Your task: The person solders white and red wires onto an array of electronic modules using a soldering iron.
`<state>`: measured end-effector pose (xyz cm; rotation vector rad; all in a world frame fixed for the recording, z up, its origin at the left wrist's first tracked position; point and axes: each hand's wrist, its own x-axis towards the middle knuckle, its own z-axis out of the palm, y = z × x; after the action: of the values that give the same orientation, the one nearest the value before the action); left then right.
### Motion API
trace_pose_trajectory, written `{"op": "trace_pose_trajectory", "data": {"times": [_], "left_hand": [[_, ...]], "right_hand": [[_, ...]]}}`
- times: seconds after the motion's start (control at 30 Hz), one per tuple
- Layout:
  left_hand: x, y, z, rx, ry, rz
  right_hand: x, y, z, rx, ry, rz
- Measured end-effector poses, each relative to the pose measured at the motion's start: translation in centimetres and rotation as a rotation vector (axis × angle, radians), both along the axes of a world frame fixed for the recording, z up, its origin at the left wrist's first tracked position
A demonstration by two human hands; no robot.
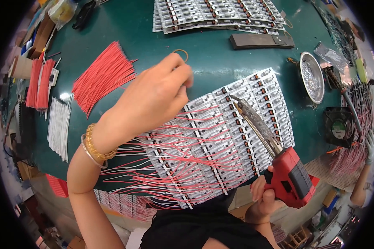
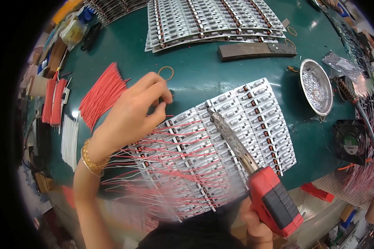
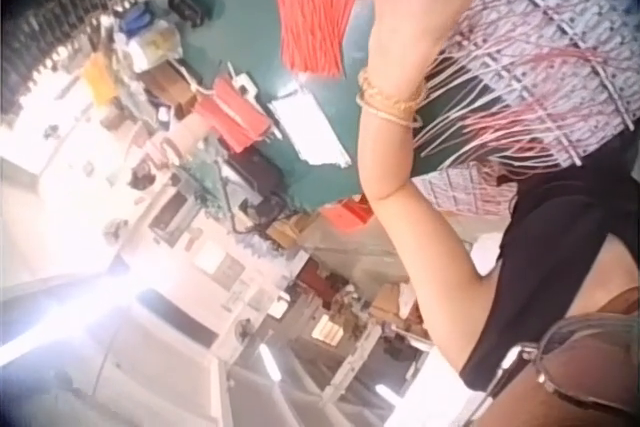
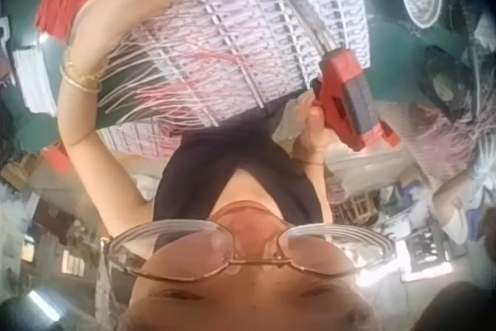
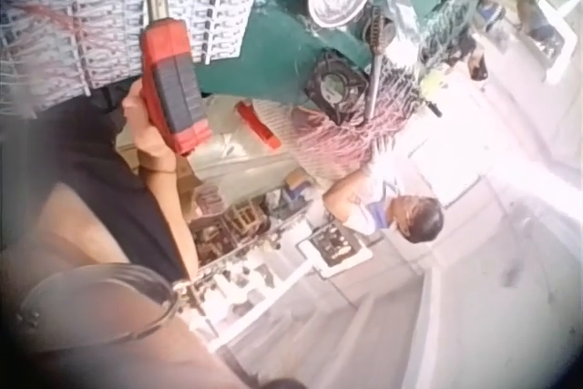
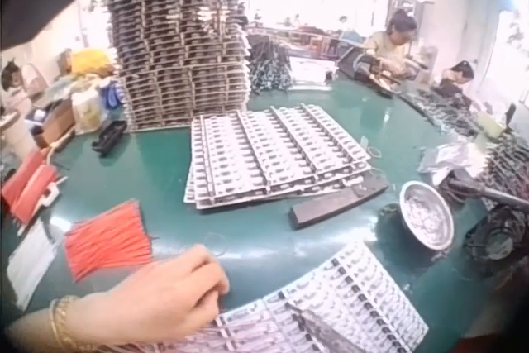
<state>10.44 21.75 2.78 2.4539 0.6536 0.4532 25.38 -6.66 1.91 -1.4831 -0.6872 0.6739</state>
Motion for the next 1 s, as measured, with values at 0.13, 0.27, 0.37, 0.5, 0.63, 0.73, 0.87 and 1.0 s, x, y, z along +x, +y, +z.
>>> {"op": "trace_pose_trajectory", "data": {"times": [0.13,0.27,0.37,0.5,0.63,0.73,0.87,1.0], "left_hand": [[-1.1,0.4,1.1,0.018,0.097,-0.119],[-2.1,-0.4,0.7,-0.045,0.245,-0.075],[-2.6,-1.4,-0.8,0.155,0.176,-0.032],[-1.8,-1.5,-0.7,0.048,-0.043,0.11],[0.5,-2.7,-0.3,-0.152,-0.184,0.035],[2.1,-3.5,-0.7,-0.228,-0.139,0.071],[2.4,-4.1,-2.1,-0.064,-0.118,0.141],[2.5,-4.4,-2.7,-0.041,-0.139,0.147]], "right_hand": [[0.4,-0.6,-0.1,-0.035,-0.003,0.028],[0.8,-0.5,-0.1,-0.023,0.037,0.027],[0.9,-0.3,-0.1,-0.017,0.055,0.068],[0.9,-0.4,-0.4,-0.009,0.041,0.079],[0.9,-1.3,-0.8,-0.074,-0.003,0.055],[1.1,-2.3,-1.7,-0.15,-0.172,0.042],[1.3,-2.8,-1.6,-0.136,0.076,0.019],[1.2,-2.6,-1.8,-0.174,-0.189,0.019]]}}
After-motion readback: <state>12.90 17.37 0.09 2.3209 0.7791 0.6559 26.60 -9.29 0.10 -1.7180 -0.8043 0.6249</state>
